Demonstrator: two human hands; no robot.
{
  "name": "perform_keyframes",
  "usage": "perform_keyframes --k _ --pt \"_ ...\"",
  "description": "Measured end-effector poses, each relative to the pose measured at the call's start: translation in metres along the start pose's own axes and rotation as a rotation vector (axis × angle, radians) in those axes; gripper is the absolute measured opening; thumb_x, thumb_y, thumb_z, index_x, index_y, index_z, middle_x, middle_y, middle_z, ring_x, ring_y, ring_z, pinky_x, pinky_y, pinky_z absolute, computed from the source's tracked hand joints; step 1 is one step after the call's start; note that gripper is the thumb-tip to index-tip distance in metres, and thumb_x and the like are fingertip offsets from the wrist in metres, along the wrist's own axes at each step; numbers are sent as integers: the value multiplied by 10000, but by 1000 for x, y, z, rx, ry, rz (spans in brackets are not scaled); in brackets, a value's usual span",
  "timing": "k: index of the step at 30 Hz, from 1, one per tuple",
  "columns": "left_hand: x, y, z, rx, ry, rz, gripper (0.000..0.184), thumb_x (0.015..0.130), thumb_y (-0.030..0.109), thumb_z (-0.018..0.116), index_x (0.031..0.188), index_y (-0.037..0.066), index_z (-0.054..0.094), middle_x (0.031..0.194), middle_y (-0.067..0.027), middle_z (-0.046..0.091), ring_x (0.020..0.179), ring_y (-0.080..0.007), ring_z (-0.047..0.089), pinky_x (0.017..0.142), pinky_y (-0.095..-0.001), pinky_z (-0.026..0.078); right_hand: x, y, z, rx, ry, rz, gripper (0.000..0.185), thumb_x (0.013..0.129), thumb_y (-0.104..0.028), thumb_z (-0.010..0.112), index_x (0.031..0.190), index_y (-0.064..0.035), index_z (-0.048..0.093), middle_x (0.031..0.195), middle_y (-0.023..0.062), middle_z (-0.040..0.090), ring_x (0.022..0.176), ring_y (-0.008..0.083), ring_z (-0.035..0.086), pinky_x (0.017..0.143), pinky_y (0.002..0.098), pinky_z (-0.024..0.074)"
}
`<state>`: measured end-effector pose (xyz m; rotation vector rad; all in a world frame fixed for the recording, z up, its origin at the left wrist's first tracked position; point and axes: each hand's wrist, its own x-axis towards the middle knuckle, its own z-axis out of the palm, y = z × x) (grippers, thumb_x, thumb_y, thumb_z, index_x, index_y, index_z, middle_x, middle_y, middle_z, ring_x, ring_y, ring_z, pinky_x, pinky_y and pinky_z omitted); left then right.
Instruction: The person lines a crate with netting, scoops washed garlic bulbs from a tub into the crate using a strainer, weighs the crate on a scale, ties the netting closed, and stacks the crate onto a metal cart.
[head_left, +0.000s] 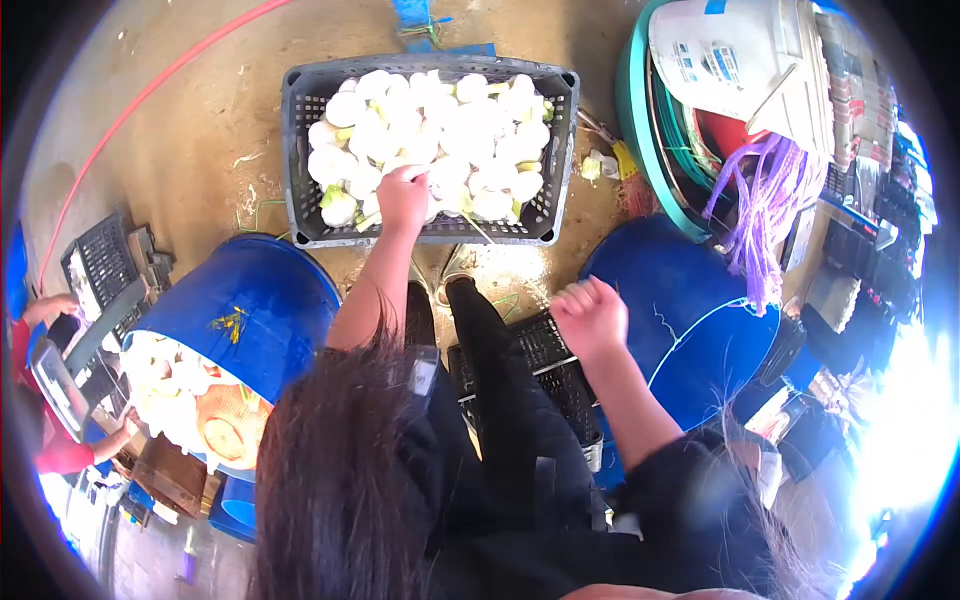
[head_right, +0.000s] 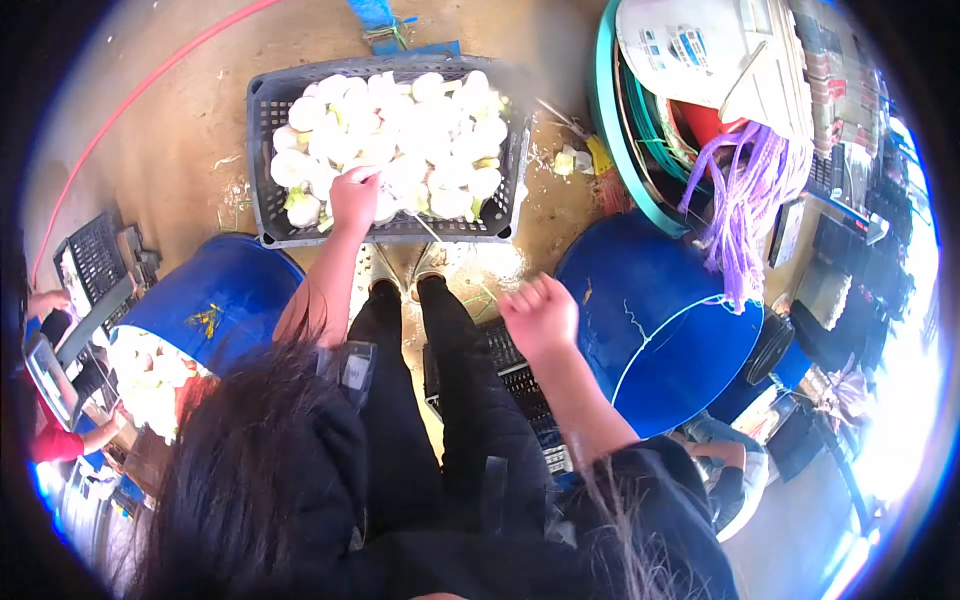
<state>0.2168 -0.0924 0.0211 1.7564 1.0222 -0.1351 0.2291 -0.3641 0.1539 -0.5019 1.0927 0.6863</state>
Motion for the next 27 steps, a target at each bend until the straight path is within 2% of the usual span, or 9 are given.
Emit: perform_keyframes --k 6,11,14,16,19,20,22,26,27 --pt "0 11 7 122 125 70 160 744 133 545 813 30 646 764 -190 610 700 -340 588 637 -366 473 -52 21 34 -220 -189 -242 336 787 -205 439 493 -117 302 465 17 265 481 179 297 605 335 344" --pt "-19 17 -9 -43 299 162 248 759 83 593 988 -12 613 951 -174 615 839 -288 606 729 -346 484 -46 32 84 -561 -416 -380 346 842 -243 434 540 -96 352 568 43 431 614 192 443 709 336 394" --pt "-36 9 -35 -269 354 142 316 800 151 612 1064 -19 573 1038 -167 579 936 -244 569 807 -324 454 -28 37 118 -977 -621 -778 253 825 -166 464 611 -30 468 832 160 605 931 255 546 835 363 405" --pt "-48 3 -59 -224 454 35 331 806 182 596 1072 -15 577 1010 -161 593 920 -228 576 789 -312 454 -13 33 150 -1514 -742 -943 192 812 -142 488 701 -7 567 985 195 591 1039 295 519 908 392 383" --pt "-65 -3 -99 -235 571 -14 296 809 167 596 1014 -46 597 965 -153 617 806 -195 591 719 -292 454 16 49 174 -2503 -329 -1569 267 785 -163 517 996 -20 596 1190 229 495 1143 319 460 969 431 345" --pt "-70 -6 -109 -233 577 0 296 809 167 596 1014 -46 597 965 -153 617 806 -195 591 719 -292 454 26 50 176 -2737 -157 -1698 323 777 -151 513 1073 -34 566 1076 225 569 1035 315 544 922 427 390" --pt "-79 -19 -130 -87 615 -85 292 812 171 587 1001 -51 601 933 -150 630 805 -190 594 717 -297 462 30 49 184 -2871 -51 -874 298 773 -128 508 1045 -42 594 918 186 639 851 316 625 792 420 470" --pt "-80 -59 -151 -167 603 -150 317 808 185 597 1017 -53 595 908 -145 641 815 -197 604 742 -303 469 22 31 188 -2789 90 -865 255 794 -188 529 996 -64 623 800 130 661 692 308 643 651 398 502" --pt "-74 -88 -149 -270 621 -153 330 806 194 605 1024 -53 594 905 -145 644 814 -195 606 750 -301 469 18 26 186 -2543 125 -1022 257 795 -231 547 975 -67 629 808 140 655 697 315 638 638 398 502"
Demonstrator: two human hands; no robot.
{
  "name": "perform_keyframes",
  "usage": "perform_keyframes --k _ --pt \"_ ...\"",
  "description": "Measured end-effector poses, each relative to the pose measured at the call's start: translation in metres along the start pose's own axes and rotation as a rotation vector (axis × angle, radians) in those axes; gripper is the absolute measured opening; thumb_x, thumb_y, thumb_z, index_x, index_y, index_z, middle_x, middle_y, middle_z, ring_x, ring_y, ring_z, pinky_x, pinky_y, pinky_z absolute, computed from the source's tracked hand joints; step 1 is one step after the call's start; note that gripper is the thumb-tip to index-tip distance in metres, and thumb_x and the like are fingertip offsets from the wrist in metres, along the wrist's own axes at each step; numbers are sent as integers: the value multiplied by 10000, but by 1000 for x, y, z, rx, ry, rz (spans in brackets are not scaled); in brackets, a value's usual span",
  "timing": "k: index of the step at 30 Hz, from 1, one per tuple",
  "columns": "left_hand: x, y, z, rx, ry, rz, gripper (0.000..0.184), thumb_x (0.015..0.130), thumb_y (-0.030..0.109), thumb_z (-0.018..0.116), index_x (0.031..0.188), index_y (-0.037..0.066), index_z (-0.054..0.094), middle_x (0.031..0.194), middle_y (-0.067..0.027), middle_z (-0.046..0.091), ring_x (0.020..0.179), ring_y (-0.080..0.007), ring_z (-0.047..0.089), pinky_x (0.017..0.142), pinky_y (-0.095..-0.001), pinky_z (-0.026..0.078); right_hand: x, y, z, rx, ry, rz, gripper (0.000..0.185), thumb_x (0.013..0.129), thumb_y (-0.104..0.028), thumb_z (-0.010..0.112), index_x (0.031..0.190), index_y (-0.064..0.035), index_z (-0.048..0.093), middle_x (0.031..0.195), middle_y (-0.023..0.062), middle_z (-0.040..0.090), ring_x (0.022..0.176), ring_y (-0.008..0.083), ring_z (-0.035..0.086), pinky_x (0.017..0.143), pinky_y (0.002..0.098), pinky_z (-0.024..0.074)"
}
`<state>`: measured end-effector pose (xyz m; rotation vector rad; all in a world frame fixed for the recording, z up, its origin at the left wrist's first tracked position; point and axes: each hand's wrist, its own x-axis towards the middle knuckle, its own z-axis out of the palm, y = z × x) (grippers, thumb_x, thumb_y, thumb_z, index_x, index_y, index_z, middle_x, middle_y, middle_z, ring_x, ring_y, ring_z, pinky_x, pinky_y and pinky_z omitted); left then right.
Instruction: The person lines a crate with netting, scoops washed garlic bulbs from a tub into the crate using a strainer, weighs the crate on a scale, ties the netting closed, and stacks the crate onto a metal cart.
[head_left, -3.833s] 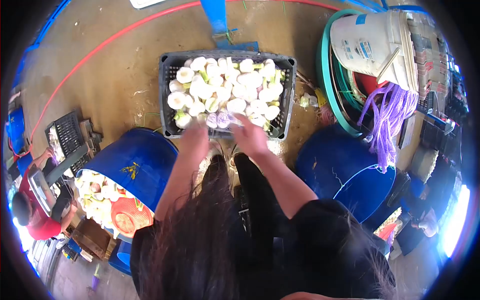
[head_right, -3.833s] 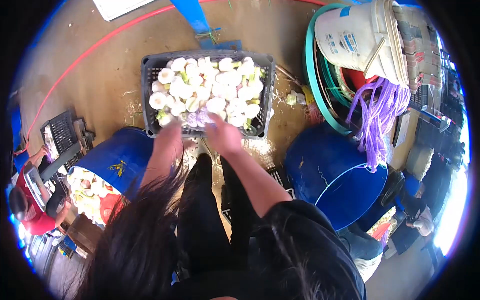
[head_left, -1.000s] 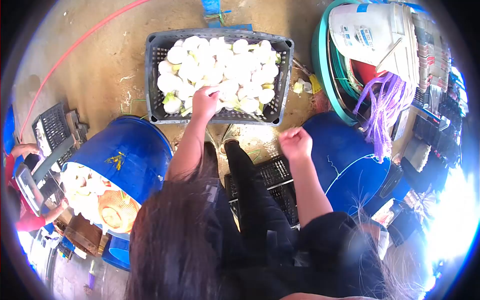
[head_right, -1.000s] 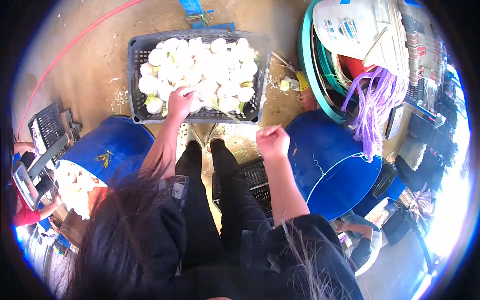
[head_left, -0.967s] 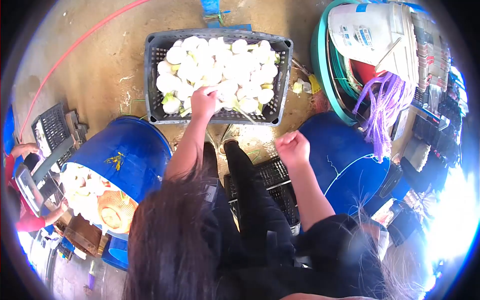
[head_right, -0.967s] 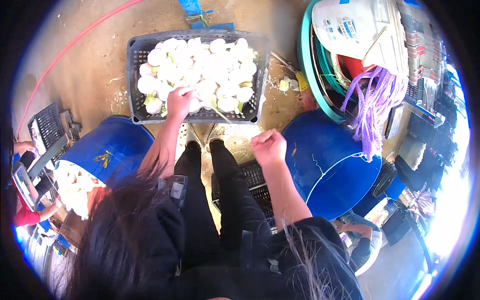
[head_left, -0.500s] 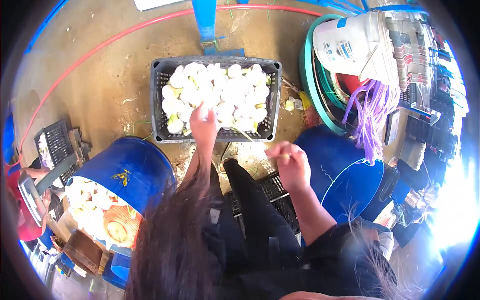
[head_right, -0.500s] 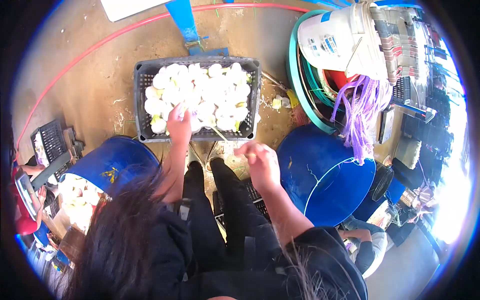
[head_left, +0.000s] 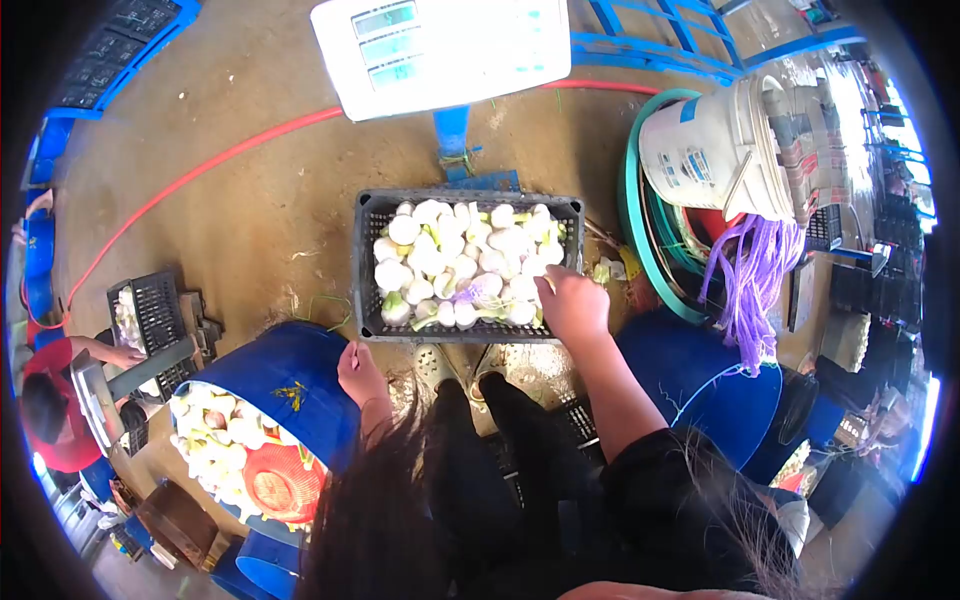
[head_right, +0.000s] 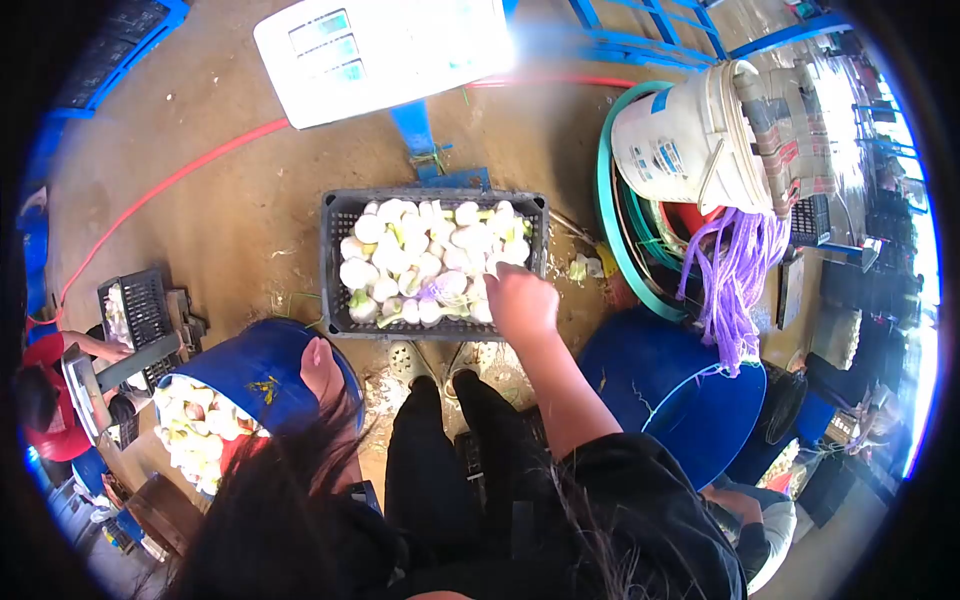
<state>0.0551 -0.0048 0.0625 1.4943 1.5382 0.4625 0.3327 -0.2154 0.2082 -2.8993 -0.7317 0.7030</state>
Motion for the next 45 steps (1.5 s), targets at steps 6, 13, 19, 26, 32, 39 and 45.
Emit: perform_keyframes --k 6,13,19,26,32,39,45 --pt "3 39 6 128 20 -9 333 802 189 601 1014 -68 588 911 -134 649 817 -184 613 745 -284 473 5 57 34 353 50 268 391 775 -360 584 1011 -49 594 858 235 615 812 399 593 726 456 469" --pt "85 34 69 128 12 88 453 779 261 637 1045 -94 549 1011 -213 603 940 -281 582 835 -334 434 68 128 155 581 93 438 465 758 -386 594 983 20 561 909 262 602 901 407 568 790 443 445" --pt "156 51 117 543 -335 77 546 699 443 636 985 -21 608 921 -229 620 893 -381 583 800 -419 450 94 128 175 578 140 782 567 718 -491 613 1009 -4 604 966 213 621 948 333 588 826 389 446" --pt "181 -2 128 424 -392 39 442 735 408 647 823 -25 631 791 -225 619 764 -379 598 688 -449 456 86 118 185 429 324 905 449 760 -415 615 788 32 628 656 123 609 598 206 590 582 367 464" --pt "198 133 53 386 -477 -134 411 746 362 648 796 -45 622 714 -245 597 692 -391 594 639 -424 440 66 23 56 898 205 797 369 852 -302 561 608 -37 481 509 48 517 413 119 482 387 283 369" --pt "232 328 -129 526 11 65 384 736 314 643 682 -61 582 659 -252 561 633 -388 551 593 -433 414 104 -131 -49 1053 6 598 310 877 -256 529 662 -39 481 504 37 494 410 120 475 378 278 358" --pt "236 393 -226 276 342 25 474 753 391 633 694 -77 586 611 -235 572 531 -321 537 550 -418 418 172 -211 -194 955 -121 264 405 818 -365 564 761 36 572 614 146 574 578 243 570 574 371 445"
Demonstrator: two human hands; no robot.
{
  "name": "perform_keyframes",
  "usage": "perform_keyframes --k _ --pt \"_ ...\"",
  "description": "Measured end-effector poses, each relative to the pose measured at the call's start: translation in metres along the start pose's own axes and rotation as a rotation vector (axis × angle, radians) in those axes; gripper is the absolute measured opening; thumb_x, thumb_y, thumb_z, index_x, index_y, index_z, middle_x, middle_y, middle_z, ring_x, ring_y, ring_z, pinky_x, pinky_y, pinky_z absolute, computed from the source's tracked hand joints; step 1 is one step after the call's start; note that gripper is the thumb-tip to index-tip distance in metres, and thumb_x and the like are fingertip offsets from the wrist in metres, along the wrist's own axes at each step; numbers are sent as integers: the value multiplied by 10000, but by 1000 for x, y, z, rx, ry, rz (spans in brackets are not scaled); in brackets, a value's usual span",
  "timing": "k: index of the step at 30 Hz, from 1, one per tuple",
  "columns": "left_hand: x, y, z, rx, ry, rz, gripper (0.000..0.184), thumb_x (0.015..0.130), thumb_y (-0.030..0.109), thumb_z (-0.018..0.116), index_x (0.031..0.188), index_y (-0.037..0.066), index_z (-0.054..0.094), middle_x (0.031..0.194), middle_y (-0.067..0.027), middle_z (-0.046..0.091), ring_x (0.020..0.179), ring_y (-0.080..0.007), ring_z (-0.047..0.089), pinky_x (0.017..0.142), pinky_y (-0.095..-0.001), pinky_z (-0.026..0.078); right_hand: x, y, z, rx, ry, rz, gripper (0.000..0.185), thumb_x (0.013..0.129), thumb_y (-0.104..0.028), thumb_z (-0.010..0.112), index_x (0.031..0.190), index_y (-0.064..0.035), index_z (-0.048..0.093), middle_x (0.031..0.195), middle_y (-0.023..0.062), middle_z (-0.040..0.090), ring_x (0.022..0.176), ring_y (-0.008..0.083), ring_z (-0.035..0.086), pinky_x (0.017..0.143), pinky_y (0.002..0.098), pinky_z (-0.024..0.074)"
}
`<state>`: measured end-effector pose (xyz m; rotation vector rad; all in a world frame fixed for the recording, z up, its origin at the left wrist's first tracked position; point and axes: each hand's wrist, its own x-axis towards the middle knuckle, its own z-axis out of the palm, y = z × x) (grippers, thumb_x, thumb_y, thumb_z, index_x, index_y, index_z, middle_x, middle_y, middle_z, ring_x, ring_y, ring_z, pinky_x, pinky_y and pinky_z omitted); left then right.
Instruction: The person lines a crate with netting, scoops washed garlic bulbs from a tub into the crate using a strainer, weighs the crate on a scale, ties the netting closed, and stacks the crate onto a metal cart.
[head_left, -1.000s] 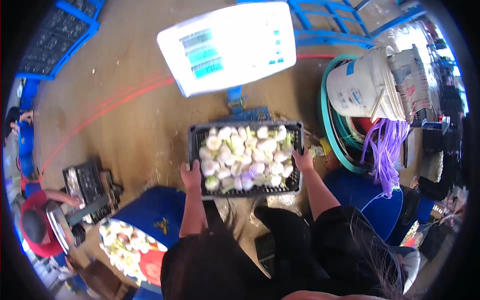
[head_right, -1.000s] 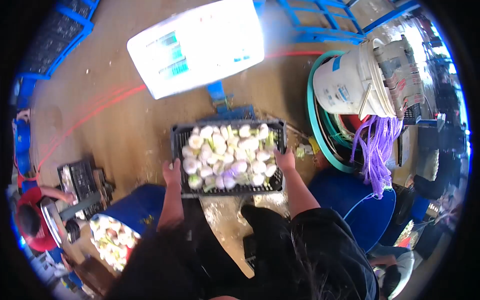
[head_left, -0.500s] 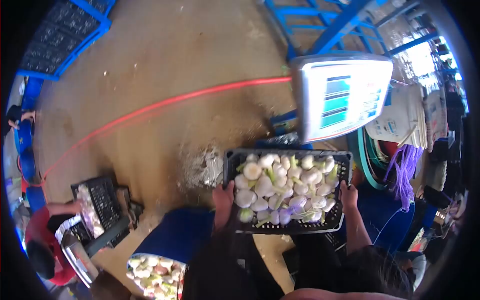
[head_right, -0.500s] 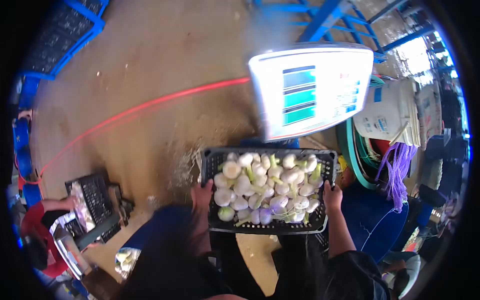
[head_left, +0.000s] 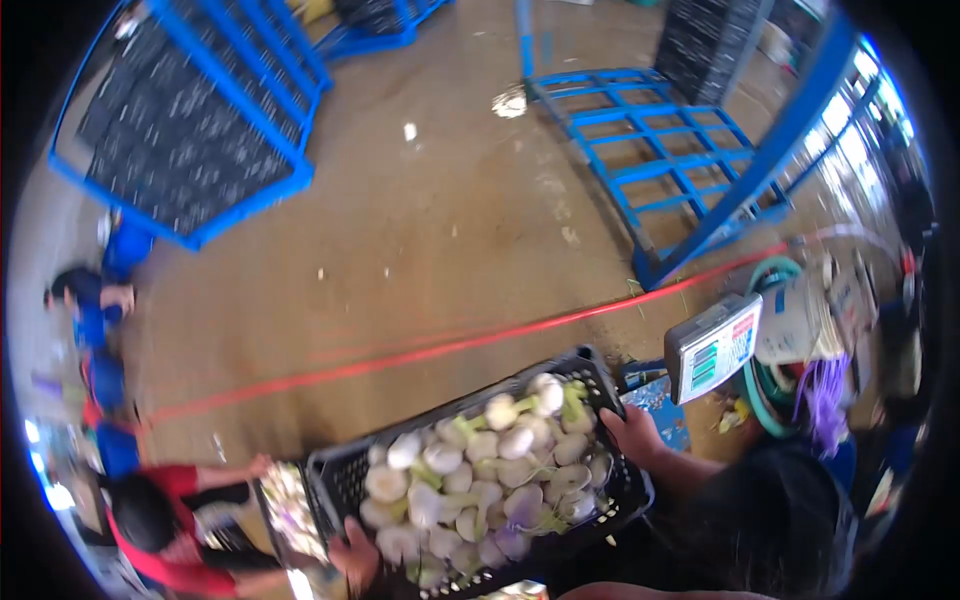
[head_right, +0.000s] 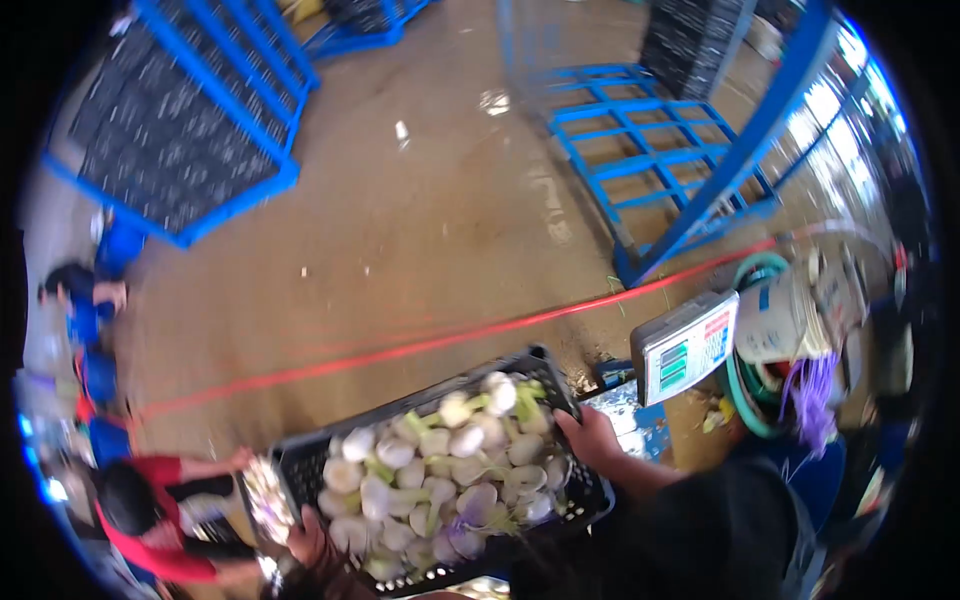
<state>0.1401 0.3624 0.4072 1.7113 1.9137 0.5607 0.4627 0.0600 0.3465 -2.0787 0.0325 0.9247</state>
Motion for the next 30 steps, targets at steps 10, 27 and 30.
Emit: perform_keyframes --k 10,27,30 --pt "60 177 56 229 124 316 484 813 392 565 790 -90 605 647 -218 601 583 -286 561 564 -408 439 87 -188 -90 -69 107 -306 445 805 -448 557 816 -8 615 733 218 589 709 373 579 637 443 447" --pt "230 708 401 -46 -460 489 466 851 332 533 839 -131 588 737 -181 622 637 -238 576 588 -371 461 431 -399 -225 68 619 -10 470 797 -445 561 683 11 575 663 232 558 683 405 553 614 459 421" --pt "248 807 500 -182 -574 574 374 812 265 601 830 -108 598 757 -147 626 641 -203 571 578 -364 464 483 -434 -255 189 781 69 447 795 -418 586 710 21 577 661 218 569 665 381 565 618 431 435"
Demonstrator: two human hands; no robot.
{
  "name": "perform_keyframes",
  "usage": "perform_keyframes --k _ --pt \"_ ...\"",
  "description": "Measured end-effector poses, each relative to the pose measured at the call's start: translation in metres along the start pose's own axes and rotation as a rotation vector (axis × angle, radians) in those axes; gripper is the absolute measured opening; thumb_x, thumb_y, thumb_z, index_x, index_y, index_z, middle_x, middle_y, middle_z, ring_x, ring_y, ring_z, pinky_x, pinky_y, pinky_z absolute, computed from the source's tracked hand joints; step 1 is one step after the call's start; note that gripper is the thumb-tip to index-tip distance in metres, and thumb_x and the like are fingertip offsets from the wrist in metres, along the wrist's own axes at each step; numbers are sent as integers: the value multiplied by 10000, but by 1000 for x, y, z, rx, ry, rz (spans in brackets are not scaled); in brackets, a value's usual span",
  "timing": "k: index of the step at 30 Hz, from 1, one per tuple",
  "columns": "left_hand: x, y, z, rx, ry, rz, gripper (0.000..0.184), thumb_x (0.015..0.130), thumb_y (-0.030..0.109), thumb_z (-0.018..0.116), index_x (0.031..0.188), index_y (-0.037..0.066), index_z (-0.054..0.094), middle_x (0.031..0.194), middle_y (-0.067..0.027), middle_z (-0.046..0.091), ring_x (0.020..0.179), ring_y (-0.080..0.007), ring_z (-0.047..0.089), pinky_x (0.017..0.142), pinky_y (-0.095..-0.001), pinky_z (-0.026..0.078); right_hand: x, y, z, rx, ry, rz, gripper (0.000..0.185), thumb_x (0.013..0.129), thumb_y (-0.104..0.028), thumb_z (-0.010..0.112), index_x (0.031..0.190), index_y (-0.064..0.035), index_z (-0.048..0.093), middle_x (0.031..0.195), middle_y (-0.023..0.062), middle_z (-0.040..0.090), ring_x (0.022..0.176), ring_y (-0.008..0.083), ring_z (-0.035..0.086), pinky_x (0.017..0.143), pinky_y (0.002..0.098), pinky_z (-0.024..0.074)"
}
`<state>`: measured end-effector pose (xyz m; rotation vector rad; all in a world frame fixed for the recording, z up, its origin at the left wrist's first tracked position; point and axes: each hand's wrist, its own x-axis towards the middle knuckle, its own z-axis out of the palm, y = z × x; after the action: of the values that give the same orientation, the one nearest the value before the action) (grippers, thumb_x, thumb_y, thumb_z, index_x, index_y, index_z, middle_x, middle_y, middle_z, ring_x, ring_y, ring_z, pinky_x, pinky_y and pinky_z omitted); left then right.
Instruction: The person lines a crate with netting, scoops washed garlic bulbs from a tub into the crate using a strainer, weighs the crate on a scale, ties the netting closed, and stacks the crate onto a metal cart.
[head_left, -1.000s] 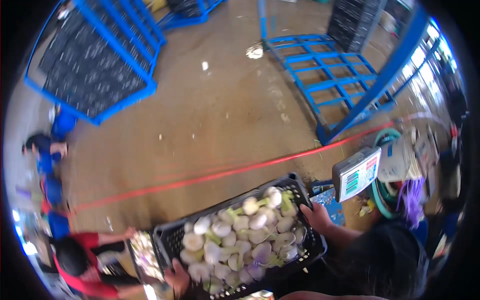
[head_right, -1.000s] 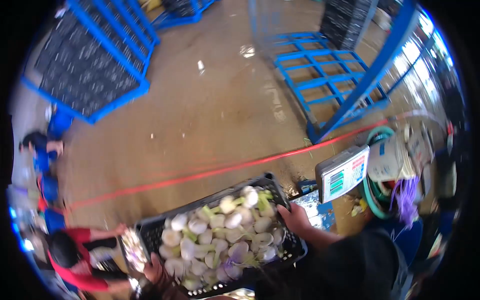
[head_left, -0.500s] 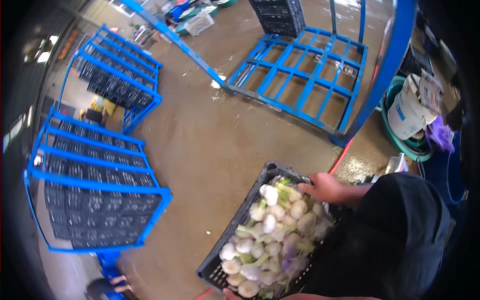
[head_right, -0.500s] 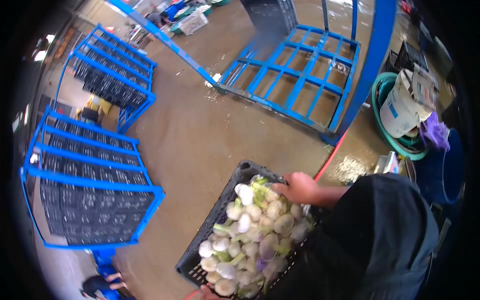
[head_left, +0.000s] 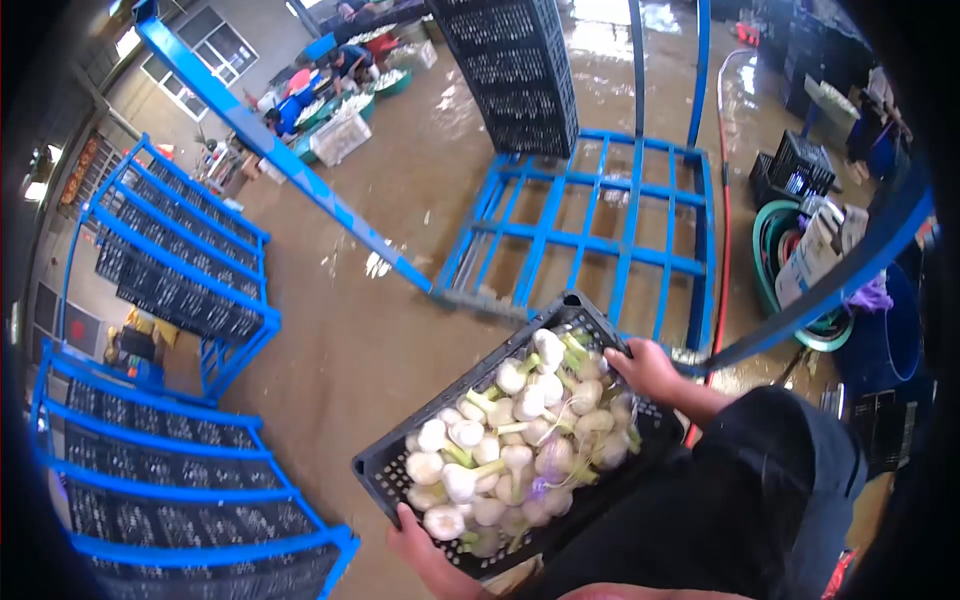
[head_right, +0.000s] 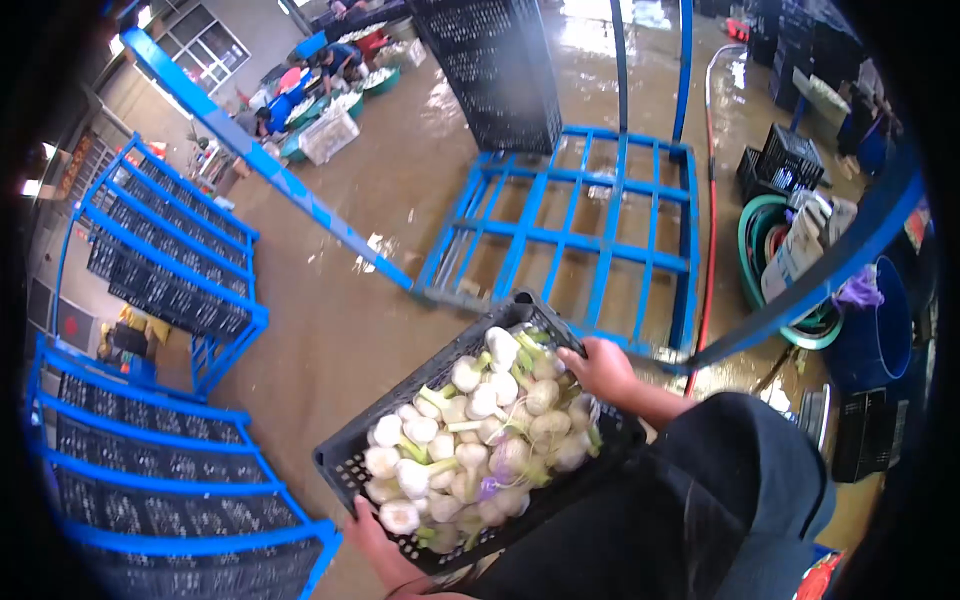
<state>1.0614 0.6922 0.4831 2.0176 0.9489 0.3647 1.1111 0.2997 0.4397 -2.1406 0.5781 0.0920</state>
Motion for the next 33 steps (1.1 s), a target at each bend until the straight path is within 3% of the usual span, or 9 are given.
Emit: perform_keyframes --k 5,9,13,17,19,22,28,30,33 --pt "123 100 131 -187 -301 197 322 800 236 626 799 -85 593 751 -106 615 640 -163 538 576 -338 456 71 6 8 407 255 214 382 838 -333 562 688 19 572 561 22 533 520 87 474 478 294 384" --pt "169 185 259 -125 -519 172 344 779 219 651 649 -59 498 647 -55 543 608 -118 456 541 -344 425 137 6 6 645 472 452 344 853 -347 546 662 -63 509 549 -14 471 479 78 427 443 259 330" --pt "193 250 384 -44 -742 256 303 770 196 659 752 -95 578 693 -81 592 627 -123 498 555 -334 433 200 45 16 681 616 599 298 874 -339 527 716 -92 470 580 -20 460 457 74 436 406 230 348" --pt "215 287 452 89 -838 388 343 760 241 667 730 -83 557 750 -150 553 683 -224 512 630 -376 416 203 18 16 761 768 715 310 881 -341 507 707 -90 462 545 -11 450 420 83 415 394 230 331" --pt "207 322 488 122 -893 660 381 746 285 671 725 -76 549 772 -190 522 710 -314 505 654 -411 401 213 18 17 775 839 753 311 879 -333 511 702 -84 448 531 -7 440 401 86 405 379 223 313" --pt "200 358 540 200 -1001 754 402 735 309 676 722 -73 550 776 -205 529 717 -346 512 653 -425 402 228 20 22 860 973 818 307 883 -323 506 705 -78 451 545 -2 438 423 91 411 398 227 329" --pt "219 349 626 203 -1155 642 372 747 288 673 727 -70 576 753 -179 543 700 -281 527 646 -391 415 258 15 42 853 1100 868 302 890 -321 505 699 -95 450 553 -18 440 444 66 409 405 214 322" --pt "240 348 674 171 -1183 542 266 798 235 646 722 -16 601 647 -19 525 535 -73 461 481 -247 370 305 18 37 829 1096 897 295 888 -316 508 697 -97 451 554 -20 442 445 62 408 404 211 319" --pt "274 356 739 178 -1191 345 301 784 237 657 658 -19 562 649 -47 527 539 -103 473 481 -283 371 383 12 38 756 1062 919 276 872 -288 530 688 -96 460 558 -21 450 451 61 414 401 209 325"
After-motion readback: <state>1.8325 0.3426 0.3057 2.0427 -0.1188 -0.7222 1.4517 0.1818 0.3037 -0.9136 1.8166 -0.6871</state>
